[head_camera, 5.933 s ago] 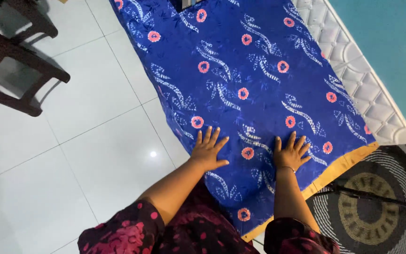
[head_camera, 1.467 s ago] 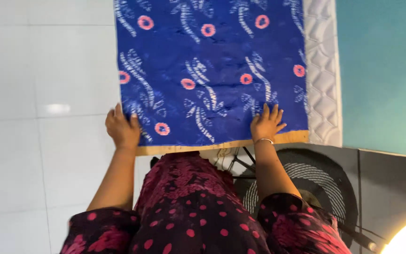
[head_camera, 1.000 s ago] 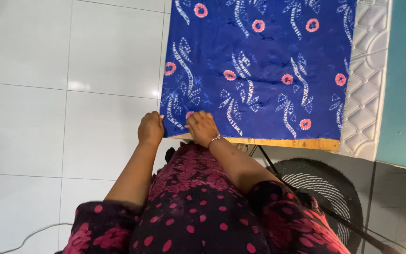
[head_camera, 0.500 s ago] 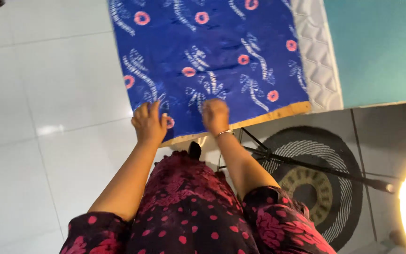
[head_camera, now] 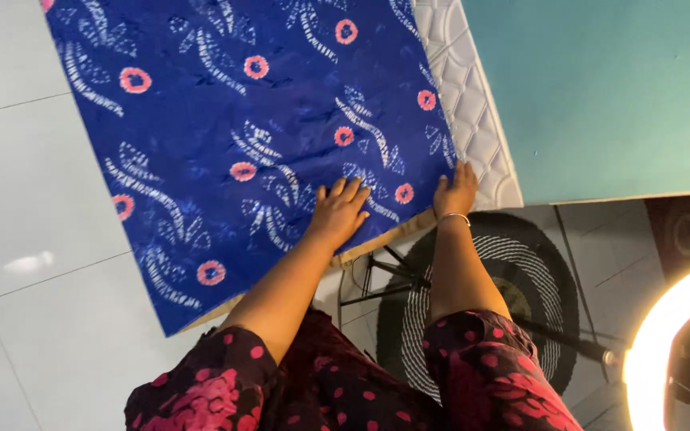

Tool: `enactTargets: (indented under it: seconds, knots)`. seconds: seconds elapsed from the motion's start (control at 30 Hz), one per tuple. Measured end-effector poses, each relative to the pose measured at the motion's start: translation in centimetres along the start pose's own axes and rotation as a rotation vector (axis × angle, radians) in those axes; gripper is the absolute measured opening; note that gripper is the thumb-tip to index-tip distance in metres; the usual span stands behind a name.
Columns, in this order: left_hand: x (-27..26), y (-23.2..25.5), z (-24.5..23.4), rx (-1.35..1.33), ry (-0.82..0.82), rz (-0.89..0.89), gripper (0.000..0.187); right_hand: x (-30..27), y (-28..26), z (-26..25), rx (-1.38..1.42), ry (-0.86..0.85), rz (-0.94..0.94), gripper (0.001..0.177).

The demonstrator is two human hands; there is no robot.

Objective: Cleaning a printer and scanner unit with a cloth.

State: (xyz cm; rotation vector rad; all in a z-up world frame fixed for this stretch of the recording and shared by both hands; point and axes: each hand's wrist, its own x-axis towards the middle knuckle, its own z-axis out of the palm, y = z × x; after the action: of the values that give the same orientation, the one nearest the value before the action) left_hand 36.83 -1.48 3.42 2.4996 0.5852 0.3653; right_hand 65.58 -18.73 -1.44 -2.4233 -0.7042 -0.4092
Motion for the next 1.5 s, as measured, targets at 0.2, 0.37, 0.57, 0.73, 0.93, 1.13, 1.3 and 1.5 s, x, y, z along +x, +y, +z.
enactTargets:
  seconds: [0.2,0.37,0.57,0.73,0.93,1.13,1.3,1.5]
  knots:
    - [4.0,1.2,2.0,-0.057,-0.057,-0.025,0.069,1.9,-2.1,0.3,-0.085,-0.185,-0.341,0.047]
    - [4.6,1.0,5.4,-0.006,0.043,-0.041,0.035,2.1,-1.6,0.6,0.063,-0.067,-0.277,0.008]
    - [6.7,0.4,6.7,0.077,0.185,0.010,0.010,3.8,-5.7,1.0,0.047,-0.034,-0.407,0.029]
    - [7.7,0.2,7.8,-0.067,0.188,-0.102,0.019,5.0,-4.2,3.3,0.132,-0.190,-0.290,0.012]
    - [8.2,0.9,7.0,-0.173,0.032,-0.147,0.015,6.6,-6.2,0.7,-0.277,-0.343,-0.363,0.045]
    - [7.6,1.8,8.1,-0.110,-0.033,-0.103,0.017,5.5,-3.8,0.6,-0.371,-0.301,-0.369,0.049]
    - [7.1,2.5,8.0,-0.112,-0.029,-0.075,0.021,4.8,-3.0,-0.1,-0.339,-0.282,-0.394,0.049]
    - [6.4,3.5,7.5,-0.106,-0.064,-0.079,0.018,3.8,-2.0,-1.0,-0.315,-0.263,-0.409,0.049]
